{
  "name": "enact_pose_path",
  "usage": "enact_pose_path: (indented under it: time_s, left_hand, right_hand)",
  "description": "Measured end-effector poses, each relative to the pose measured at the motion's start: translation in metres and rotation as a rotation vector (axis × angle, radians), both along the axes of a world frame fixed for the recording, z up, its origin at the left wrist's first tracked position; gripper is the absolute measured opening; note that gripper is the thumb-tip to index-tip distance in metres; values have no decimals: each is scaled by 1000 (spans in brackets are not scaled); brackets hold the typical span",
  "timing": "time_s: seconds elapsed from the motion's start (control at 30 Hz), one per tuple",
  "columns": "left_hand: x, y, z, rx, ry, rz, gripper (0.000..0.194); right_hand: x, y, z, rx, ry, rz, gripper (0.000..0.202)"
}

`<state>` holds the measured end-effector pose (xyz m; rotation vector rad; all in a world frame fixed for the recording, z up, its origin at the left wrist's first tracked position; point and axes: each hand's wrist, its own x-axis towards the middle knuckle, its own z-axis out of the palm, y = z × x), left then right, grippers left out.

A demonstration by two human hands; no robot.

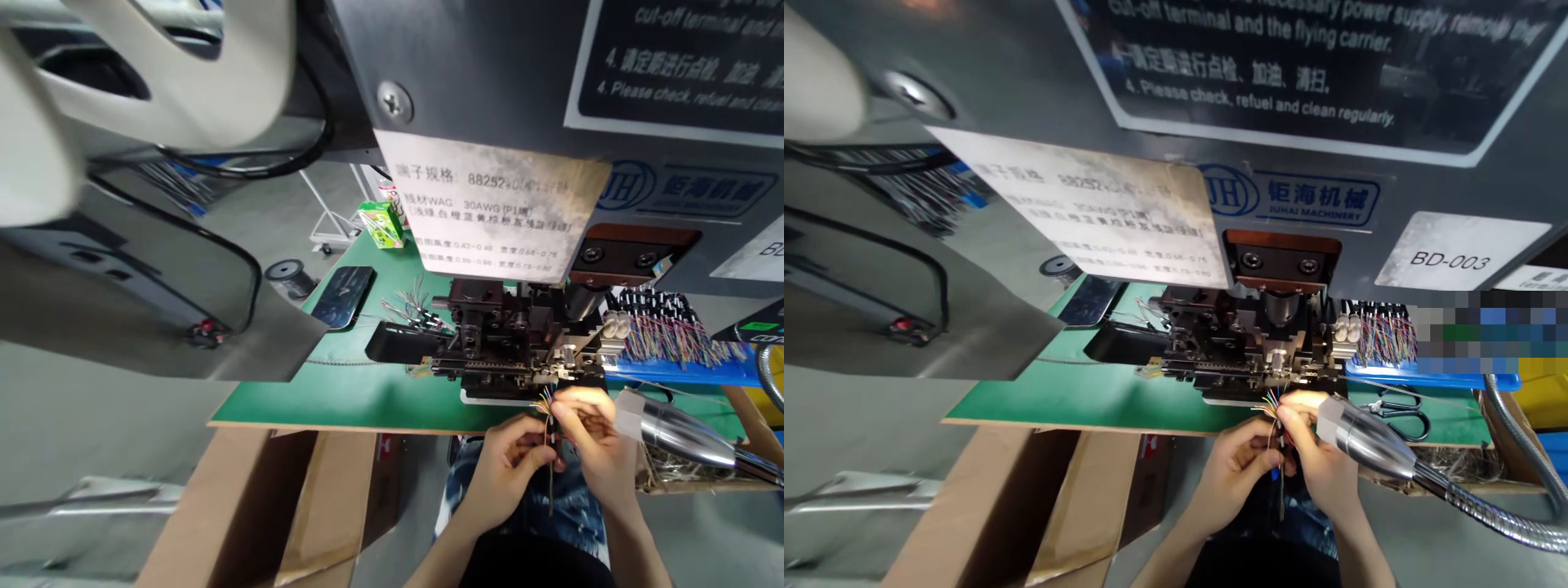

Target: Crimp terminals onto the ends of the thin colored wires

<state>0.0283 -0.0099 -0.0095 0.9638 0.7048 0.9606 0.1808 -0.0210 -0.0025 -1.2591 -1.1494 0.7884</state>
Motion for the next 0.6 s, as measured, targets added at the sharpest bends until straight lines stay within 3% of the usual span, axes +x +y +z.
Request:
enact_pose_path:
  time_s: [0.2,0.37,0.6]
  left_hand:
    - [5,5,4,92,38,72,31]
    - [8,8,2,132,68,128,22]
    - [6,5,4,163,70,122,28]
  right_hand:
    - [-8,4,4,-31,31,-63,18]
    - [-8,8,8,-85,67,-9,17]
    - [-14,8,18,-138,93,-21,17]
